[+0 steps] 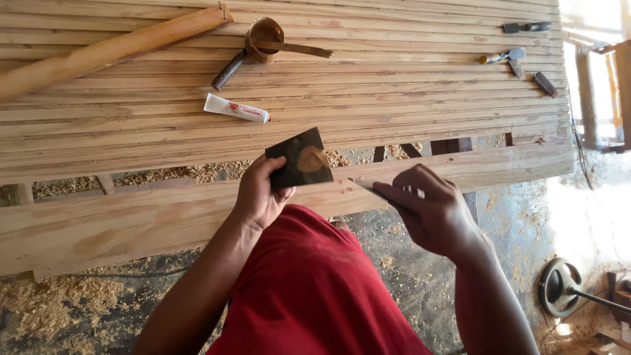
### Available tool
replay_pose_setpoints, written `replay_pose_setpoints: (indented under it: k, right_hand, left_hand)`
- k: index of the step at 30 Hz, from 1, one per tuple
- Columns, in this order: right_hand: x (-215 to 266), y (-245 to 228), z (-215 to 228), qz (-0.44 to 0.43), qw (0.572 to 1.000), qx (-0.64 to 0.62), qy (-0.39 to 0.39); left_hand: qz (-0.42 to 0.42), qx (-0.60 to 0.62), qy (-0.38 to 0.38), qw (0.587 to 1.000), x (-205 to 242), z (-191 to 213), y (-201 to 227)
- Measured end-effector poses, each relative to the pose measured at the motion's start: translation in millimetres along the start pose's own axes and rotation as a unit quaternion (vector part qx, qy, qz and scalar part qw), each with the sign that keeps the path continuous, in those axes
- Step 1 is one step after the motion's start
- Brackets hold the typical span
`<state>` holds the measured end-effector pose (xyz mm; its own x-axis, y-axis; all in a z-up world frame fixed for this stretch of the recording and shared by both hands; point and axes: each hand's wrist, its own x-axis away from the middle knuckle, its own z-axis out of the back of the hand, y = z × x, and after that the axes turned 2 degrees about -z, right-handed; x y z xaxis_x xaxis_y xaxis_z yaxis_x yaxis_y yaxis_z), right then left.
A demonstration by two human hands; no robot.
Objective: The person uses a putty knife to apply a brown filler paste into gaps and holes on a wooden workbench. They scoop the filler from a container and spread it across the surface, smoothing it into the wood grain.
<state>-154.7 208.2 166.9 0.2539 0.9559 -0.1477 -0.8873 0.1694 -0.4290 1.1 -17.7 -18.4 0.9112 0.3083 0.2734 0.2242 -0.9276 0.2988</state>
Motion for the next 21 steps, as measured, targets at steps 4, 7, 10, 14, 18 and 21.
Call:
replay_pose_setpoints:
  k: [4, 7, 10, 14, 18, 21]
  right_hand:
    - [10, 37, -32, -0.165, 0.828, -0.533, -0.051]
    - [18, 59, -76, -0.312, 0.642, -0.697, -0.063]
    - [20, 69, -106, -0.342, 0.522, -0.776, -0.089]
    - [19, 60, -92, -0.36, 0.555, -0.746, -0.077]
    - [16, 17, -74, -0.363, 0.77, -0.512, 0.113]
    - [11, -20, -97, -0.189, 0.957, -0.149, 0.162]
  left_hand:
    - [0.104, -0.15, 0.032, 0.983, 12, -18, 13]
    - [0.149, -0.155, 0.029, 0.976, 17, -28, 11]
    - [0.151, -0.076, -0.013, 0.985, 15, -22, 9]
    - [0.101, 0.002, -0.03, 0.994, 10, 0, 14]
    - [0.023, -0.078, 0.019, 0.997, 11, 11, 14]
    - [0.03, -0.11, 0.147, 0.983, 10, 11, 6]
